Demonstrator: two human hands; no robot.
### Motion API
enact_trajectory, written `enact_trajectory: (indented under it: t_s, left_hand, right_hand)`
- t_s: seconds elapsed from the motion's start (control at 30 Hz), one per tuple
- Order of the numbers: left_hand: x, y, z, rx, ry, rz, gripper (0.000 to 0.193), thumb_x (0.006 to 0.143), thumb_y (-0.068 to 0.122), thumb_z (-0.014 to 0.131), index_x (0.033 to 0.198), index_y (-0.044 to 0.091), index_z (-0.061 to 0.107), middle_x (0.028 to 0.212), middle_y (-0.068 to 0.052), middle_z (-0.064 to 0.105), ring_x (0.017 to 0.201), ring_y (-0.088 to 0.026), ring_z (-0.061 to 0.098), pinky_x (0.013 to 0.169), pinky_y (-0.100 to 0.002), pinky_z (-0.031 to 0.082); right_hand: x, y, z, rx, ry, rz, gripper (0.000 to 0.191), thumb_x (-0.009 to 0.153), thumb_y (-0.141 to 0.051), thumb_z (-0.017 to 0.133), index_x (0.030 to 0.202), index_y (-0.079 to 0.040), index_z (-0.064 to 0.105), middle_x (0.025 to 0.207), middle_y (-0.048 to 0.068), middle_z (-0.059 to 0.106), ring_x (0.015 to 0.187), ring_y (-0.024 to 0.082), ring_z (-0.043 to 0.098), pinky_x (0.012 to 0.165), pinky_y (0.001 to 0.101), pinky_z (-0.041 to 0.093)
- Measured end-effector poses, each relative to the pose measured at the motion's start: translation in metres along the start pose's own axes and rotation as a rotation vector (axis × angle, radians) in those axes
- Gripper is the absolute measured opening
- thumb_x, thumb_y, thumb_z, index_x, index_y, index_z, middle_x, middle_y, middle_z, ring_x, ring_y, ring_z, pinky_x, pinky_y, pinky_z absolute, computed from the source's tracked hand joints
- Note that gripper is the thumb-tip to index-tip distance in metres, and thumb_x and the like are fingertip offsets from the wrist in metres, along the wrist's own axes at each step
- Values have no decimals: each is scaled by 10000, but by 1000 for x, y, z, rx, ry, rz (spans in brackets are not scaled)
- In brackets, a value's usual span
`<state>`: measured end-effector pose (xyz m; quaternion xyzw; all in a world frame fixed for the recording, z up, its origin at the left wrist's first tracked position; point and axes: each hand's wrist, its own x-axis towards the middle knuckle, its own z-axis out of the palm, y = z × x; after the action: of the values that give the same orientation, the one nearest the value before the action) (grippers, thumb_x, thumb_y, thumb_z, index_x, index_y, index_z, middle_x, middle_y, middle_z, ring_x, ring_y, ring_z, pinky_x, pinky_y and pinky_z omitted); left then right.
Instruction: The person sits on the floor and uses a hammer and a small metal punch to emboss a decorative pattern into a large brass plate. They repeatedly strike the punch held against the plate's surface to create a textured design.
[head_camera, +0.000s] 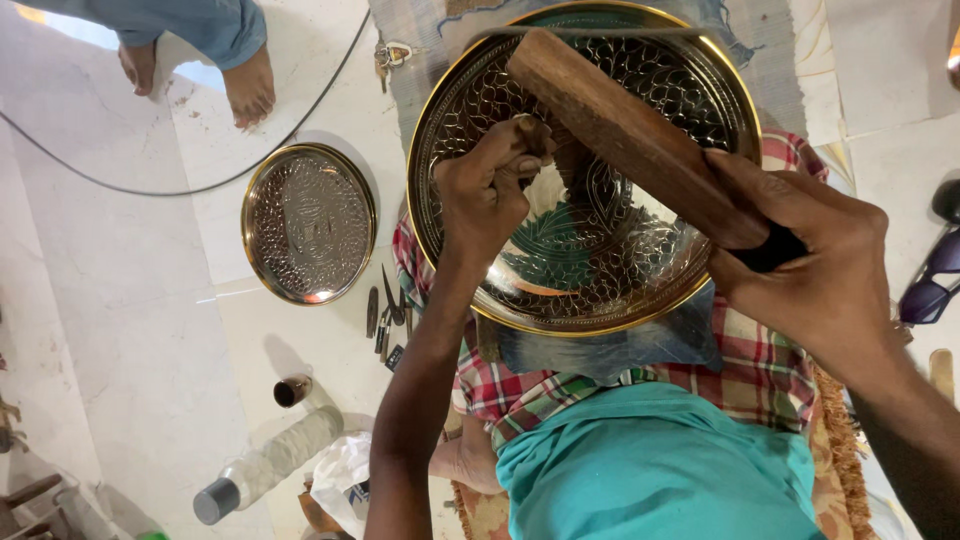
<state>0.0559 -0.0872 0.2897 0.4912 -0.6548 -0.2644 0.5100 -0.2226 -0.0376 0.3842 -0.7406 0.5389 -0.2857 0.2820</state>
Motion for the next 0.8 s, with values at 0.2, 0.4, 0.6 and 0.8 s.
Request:
enact_trajectory:
  t_s: [0.2,0.4,0.6,0.8]
  left_hand:
    - [10,-13,-8,-9,-197,45,461,907,-194,460,1256,3,687,1085,-148,785,983,-207,802,874,-284,689]
    - [9,-18,-3,-11,-164,36,403,933,-189,525,1233,19,699,1084,-152,787,959,-200,808,830,-263,694]
    - [11,-17,-5,-15,-226,124,390,947,-196,482,1146,32,728,1096,-126,792,957,-195,815,852,-291,658]
    - [9,-8,-6,-36,-243,72,376,950,-193,508,1193,7,715,1074,-107,786,951,-189,804,844,-293,655]
  right_hand:
    - [-5,9,10,60,15,44,738,698,0,726,1429,-20,634,998,143,736,711,136,645,620,272,496]
    - [-9,15,12,91,17,36,731,706,8,723,1432,-12,635,1005,142,740,740,138,660,646,263,501]
    - [-6,14,10,173,82,-46,672,726,47,711,1392,22,624,1036,159,720,845,150,673,719,246,531]
    - [-3,4,4,177,137,-136,642,739,44,713,1374,16,622,1151,182,709,985,180,688,895,287,549]
